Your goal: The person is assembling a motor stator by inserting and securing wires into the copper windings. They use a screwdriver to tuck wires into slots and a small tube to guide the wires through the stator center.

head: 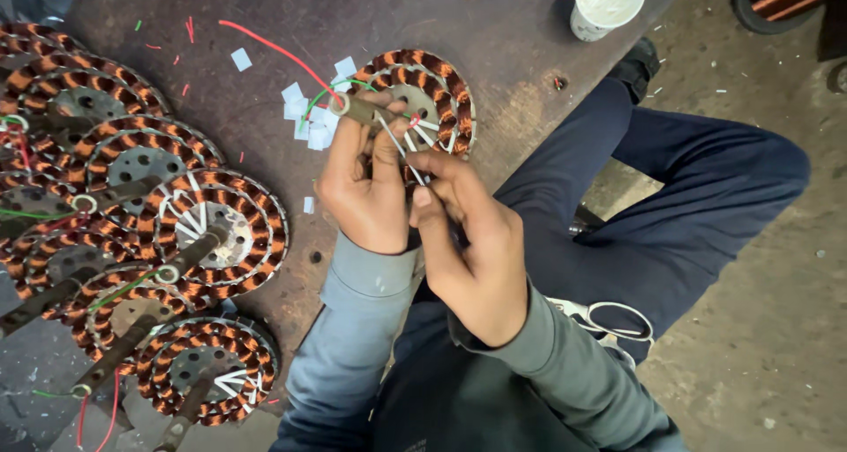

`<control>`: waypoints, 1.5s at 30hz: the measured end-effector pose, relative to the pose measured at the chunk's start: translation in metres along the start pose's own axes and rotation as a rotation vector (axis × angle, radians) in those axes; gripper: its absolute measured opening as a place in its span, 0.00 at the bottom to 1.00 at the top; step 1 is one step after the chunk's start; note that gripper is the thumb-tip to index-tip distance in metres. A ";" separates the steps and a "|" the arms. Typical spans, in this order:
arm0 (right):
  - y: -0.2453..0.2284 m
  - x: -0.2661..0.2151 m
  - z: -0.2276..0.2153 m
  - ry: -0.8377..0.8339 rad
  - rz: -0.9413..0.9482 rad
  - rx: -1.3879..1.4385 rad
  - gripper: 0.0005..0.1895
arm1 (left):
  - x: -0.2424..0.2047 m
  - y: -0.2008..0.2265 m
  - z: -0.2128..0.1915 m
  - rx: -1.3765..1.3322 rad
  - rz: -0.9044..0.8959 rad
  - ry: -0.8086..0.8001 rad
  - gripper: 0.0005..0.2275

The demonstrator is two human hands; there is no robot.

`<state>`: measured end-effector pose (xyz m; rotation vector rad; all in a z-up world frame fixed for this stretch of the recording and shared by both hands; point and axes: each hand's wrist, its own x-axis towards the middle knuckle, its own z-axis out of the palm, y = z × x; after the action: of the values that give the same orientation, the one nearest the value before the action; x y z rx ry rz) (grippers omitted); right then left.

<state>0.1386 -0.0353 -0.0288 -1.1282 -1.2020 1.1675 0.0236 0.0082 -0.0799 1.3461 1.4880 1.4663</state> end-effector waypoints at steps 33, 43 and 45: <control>0.019 0.024 -0.007 -0.052 -0.494 -0.665 0.25 | 0.002 0.016 0.001 0.176 0.001 0.000 0.10; 0.001 0.019 -0.021 -0.140 -0.405 -0.702 0.24 | -0.002 0.011 -0.005 0.119 0.008 -0.026 0.11; -0.012 0.021 -0.021 -0.159 -0.382 -0.735 0.23 | 0.000 0.009 -0.003 0.092 -0.010 -0.025 0.12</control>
<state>0.1604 -0.0154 -0.0164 -1.2586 -1.9592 0.5259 0.0231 0.0061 -0.0706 1.4041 1.5609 1.3852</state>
